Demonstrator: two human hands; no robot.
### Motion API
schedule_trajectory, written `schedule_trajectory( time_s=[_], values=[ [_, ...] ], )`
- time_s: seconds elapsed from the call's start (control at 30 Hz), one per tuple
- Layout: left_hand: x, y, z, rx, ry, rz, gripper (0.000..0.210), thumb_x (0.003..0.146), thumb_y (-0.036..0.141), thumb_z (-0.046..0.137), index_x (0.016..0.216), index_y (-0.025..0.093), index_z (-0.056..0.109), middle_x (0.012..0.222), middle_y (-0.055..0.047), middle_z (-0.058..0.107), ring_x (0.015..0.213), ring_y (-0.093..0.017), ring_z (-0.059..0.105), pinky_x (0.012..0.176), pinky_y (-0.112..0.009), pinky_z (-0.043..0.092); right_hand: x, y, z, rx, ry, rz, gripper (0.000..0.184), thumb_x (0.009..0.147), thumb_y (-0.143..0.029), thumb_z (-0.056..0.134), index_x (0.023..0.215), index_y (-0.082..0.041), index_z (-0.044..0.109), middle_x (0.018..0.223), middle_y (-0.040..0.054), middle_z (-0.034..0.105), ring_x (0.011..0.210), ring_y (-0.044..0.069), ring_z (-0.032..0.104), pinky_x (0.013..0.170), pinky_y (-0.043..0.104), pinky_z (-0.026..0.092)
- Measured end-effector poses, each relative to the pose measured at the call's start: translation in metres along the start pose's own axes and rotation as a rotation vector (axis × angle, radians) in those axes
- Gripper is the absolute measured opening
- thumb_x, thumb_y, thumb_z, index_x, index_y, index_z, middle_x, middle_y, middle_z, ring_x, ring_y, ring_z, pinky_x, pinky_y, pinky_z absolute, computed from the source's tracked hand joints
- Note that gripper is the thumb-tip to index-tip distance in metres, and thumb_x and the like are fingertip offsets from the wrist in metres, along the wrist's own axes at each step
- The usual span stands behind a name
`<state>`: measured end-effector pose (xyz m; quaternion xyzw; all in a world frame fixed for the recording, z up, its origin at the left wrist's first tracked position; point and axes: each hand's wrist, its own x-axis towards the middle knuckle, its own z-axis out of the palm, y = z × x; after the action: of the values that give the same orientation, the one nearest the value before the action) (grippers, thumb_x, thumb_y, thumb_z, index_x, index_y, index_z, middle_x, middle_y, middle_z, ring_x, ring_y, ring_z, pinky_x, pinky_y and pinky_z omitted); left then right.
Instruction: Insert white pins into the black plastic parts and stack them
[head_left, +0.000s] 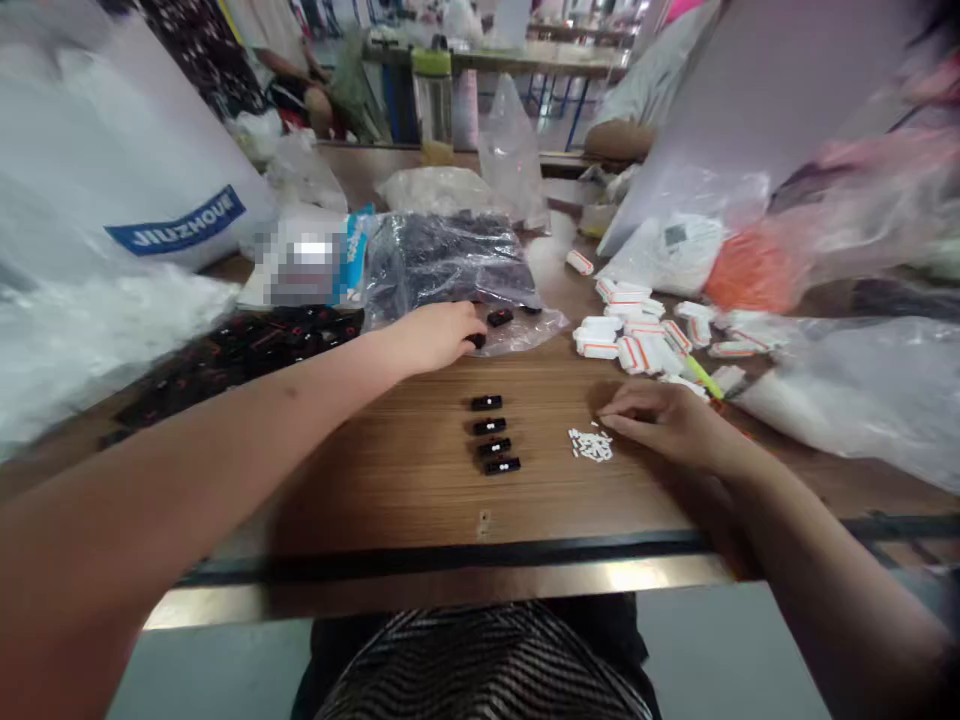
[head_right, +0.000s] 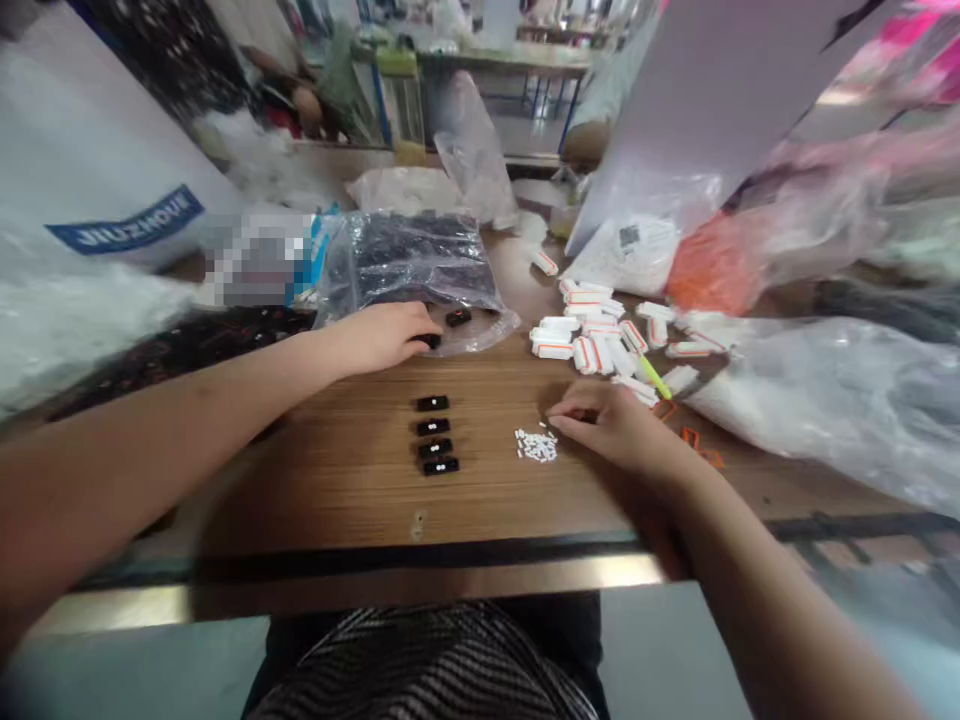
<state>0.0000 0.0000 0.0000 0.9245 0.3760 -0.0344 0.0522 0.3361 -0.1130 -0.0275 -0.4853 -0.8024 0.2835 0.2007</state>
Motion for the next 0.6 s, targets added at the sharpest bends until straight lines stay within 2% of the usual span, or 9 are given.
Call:
schedule_trajectory(
  time_s=[0.13,0.3,0.43,0.53,0.6],
  values=[
    [-0.006,0.002,-0.001,-0.125,0.085,-0.028,0.035,0.093,0.023,0.053,0.127,0.018,0.062,0.116,-0.01,0.064,0.101,-0.024,0.063,0.089,-0.035,0.046,-0.004,-0.006,-0.001,-0.036,-0.019,0.057,0.022,0.089,-0.042,0.064,0.086,-0.023,0.076,0.085,0.004,0.073,0.077,0.019,0.066,0.073,0.034,0.05],
    [-0.032,0.021,-0.005,-0.322,0.227,-0.063,0.027,0.092,0.025,0.055,0.117,0.021,0.063,0.105,-0.007,0.066,0.084,-0.018,0.061,0.076,-0.032,0.046,-0.006,-0.006,0.001,-0.036,-0.004,0.148,0.023,0.087,-0.044,0.066,0.084,-0.023,0.074,0.078,0.0034,0.071,0.069,0.018,0.063,0.066,0.034,0.05],
    [-0.049,0.034,0.007,-0.392,0.21,-0.077,0.021,0.093,0.023,0.055,0.105,0.016,0.07,0.097,-0.008,0.066,0.078,-0.017,0.061,0.077,-0.032,0.047,-0.009,-0.006,0.004,-0.052,0.064,0.105,0.023,0.086,-0.043,0.066,0.095,-0.025,0.076,0.088,0.0042,0.071,0.077,0.019,0.065,0.071,0.036,0.052],
    [-0.051,0.035,0.02,-0.465,0.246,-0.078,0.023,0.094,0.022,0.053,0.104,0.015,0.073,0.099,-0.009,0.068,0.082,-0.017,0.063,0.081,-0.032,0.049,-0.012,-0.008,0.005,-0.105,0.079,0.053,0.02,0.089,-0.042,0.064,0.091,-0.026,0.077,0.092,0.0044,0.072,0.085,0.021,0.067,0.079,0.038,0.052],
    [-0.049,0.033,0.026,-0.512,0.289,-0.098,0.025,0.095,0.023,0.051,0.104,0.016,0.074,0.1,-0.009,0.07,0.087,-0.018,0.064,0.084,-0.034,0.05,-0.014,-0.011,0.005,-0.137,0.071,0.063,0.019,0.089,-0.04,0.063,0.09,-0.026,0.076,0.092,0.0039,0.073,0.084,0.021,0.067,0.078,0.039,0.052]
  ],
)
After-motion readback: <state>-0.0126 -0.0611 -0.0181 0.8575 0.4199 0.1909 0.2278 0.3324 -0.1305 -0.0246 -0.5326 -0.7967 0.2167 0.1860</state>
